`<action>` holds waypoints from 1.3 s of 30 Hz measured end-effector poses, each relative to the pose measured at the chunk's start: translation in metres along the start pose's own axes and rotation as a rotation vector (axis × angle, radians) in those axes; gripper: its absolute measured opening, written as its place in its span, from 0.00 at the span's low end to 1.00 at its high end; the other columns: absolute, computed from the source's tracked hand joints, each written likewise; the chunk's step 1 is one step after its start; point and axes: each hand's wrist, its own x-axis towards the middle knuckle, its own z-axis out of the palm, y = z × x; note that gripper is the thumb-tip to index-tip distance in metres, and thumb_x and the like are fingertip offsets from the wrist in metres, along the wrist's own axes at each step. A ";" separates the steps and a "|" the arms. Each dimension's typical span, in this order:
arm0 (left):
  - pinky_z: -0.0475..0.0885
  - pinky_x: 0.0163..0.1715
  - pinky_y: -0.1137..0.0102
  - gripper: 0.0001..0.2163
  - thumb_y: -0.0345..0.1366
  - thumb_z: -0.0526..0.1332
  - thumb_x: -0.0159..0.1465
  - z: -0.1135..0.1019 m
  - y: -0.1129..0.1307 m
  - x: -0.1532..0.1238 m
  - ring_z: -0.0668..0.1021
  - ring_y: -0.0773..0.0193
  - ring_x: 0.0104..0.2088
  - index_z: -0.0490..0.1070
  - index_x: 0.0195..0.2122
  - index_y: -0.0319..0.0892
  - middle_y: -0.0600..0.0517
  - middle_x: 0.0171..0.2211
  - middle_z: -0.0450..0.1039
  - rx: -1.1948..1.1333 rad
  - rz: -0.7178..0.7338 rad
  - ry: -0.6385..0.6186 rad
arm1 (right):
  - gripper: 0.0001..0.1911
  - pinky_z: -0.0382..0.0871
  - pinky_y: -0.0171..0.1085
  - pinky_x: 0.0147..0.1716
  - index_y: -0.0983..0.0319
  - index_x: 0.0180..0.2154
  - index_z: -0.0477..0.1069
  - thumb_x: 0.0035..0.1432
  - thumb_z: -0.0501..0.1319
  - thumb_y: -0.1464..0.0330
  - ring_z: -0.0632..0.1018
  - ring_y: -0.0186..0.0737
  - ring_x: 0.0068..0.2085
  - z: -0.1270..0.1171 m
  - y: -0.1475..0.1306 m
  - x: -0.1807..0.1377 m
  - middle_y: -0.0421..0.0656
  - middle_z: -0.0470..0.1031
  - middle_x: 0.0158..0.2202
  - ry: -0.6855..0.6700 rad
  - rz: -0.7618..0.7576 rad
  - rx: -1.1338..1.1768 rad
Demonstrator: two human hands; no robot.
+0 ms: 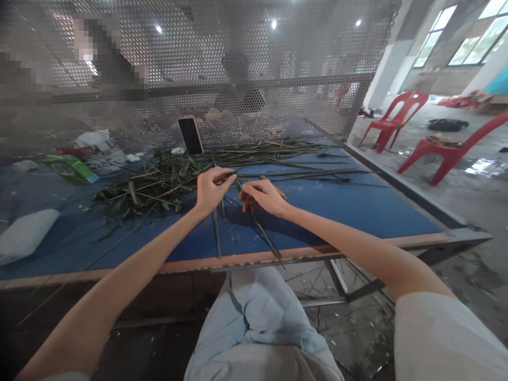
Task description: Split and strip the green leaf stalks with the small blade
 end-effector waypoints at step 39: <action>0.72 0.39 0.68 0.08 0.35 0.59 0.63 0.003 0.014 -0.008 0.78 0.62 0.36 0.78 0.38 0.44 0.49 0.34 0.77 0.027 0.179 -0.154 | 0.26 0.62 0.32 0.18 0.62 0.29 0.72 0.57 0.55 0.46 0.73 0.33 0.18 -0.016 0.011 0.012 0.41 0.76 0.21 0.059 0.014 -0.003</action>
